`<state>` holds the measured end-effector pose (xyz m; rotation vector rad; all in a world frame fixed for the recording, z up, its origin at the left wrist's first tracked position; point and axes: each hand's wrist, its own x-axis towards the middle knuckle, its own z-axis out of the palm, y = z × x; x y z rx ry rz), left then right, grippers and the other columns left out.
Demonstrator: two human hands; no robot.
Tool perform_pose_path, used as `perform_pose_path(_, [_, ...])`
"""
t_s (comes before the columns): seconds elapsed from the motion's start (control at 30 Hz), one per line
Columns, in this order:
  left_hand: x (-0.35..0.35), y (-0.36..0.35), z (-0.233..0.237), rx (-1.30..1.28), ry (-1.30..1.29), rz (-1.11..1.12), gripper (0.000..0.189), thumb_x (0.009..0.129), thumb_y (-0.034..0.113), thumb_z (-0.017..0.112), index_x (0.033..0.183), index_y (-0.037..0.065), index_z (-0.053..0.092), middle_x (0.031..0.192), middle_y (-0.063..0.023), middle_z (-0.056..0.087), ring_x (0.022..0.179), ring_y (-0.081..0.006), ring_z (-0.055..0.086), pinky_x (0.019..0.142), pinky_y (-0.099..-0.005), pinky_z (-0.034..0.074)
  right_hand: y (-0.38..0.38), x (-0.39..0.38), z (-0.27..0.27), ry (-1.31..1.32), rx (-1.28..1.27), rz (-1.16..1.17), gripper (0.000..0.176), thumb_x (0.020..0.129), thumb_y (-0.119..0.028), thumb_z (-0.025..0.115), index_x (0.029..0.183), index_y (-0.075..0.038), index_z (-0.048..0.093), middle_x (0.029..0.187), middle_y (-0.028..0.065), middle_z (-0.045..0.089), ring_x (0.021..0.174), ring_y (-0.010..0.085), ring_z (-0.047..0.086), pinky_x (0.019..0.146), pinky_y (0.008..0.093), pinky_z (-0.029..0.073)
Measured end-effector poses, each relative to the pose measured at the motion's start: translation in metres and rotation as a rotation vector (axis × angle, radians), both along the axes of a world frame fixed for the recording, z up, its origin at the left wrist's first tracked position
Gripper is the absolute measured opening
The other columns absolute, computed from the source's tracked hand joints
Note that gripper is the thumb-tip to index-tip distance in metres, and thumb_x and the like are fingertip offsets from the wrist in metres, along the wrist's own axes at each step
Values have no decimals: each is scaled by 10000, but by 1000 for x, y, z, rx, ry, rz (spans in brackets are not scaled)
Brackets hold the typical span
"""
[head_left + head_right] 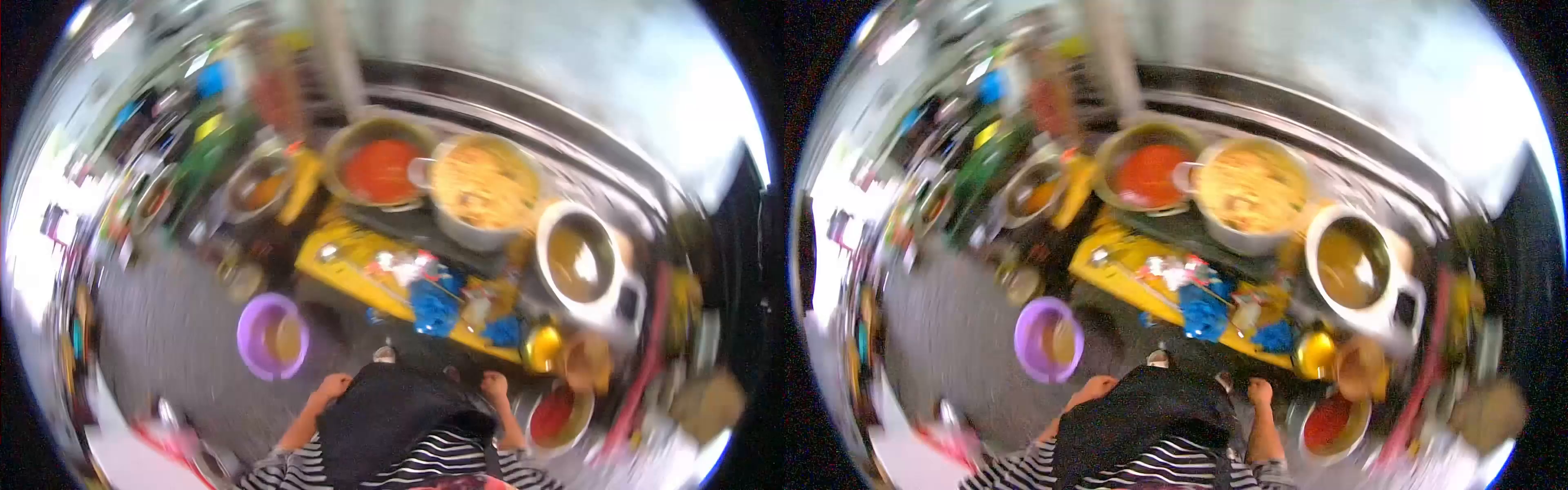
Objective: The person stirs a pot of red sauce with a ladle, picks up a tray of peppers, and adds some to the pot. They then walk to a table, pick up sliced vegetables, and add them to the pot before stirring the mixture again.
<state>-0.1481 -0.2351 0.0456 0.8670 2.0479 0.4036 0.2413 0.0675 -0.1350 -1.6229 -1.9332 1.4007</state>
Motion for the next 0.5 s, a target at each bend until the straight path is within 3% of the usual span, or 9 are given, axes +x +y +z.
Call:
perform_pose_path(0.03, [-18,1,-25,16,-53,-36,257,773,240,473,920,68,596,868,-137,592,826,-280,565,720,-349,432,-6,-18,69,-356,115,177,148,702,-162,521,734,-41,601,758,138,602,643,260,582,574,334,461])
perform_pose_path(0.07, [-50,3,-45,16,-87,-75,250,777,232,477,924,69,596,862,-132,596,821,-277,568,715,-343,434,-17,-40,93,-307,111,36,199,680,-225,507,716,-58,610,831,139,586,756,308,560,670,371,446])
perform_pose_path(0.1, [-61,16,-43,46,-16,-99,243,782,220,476,927,67,597,846,-129,601,797,-260,577,701,-331,437,-8,-37,82,-469,83,188,227,687,-240,485,739,-62,616,827,154,583,821,325,540,724,400,423])
perform_pose_path(0.2, [-97,44,-35,18,49,-227,234,789,203,474,929,63,599,823,-124,607,761,-236,585,683,-315,440,-47,-27,110,-618,-117,122,275,709,-249,439,755,-43,615,840,167,581,809,325,549,724,397,432])
perform_pose_path(0.23, [-110,50,-39,-22,43,-283,233,790,201,473,929,61,599,820,-123,607,755,-233,585,680,-312,440,-61,-17,101,-632,-179,67,265,705,-236,441,778,-53,619,862,165,580,828,316,549,732,386,433])
perform_pose_path(0.3, [-134,62,-46,-122,34,-416,232,792,196,472,928,58,599,813,-122,608,744,-226,585,675,-308,440,-92,-7,103,-472,-258,-355,254,703,-219,445,805,-69,623,876,155,581,843,303,549,742,377,431])
perform_pose_path(0.4, [-159,87,-52,-266,63,-570,229,794,188,469,926,54,599,802,-119,608,727,-215,585,667,-301,441,-123,-4,101,-547,-233,-345,250,687,-209,465,834,-85,625,883,144,583,837,286,555,747,366,431])
perform_pose_path(0.5, [-168,126,-61,-268,100,-591,227,796,181,467,925,49,599,791,-117,609,711,-204,585,659,-294,441,-145,-11,142,-466,-330,-535,258,676,-218,475,842,-91,627,862,134,589,830,283,557,761,346,428])
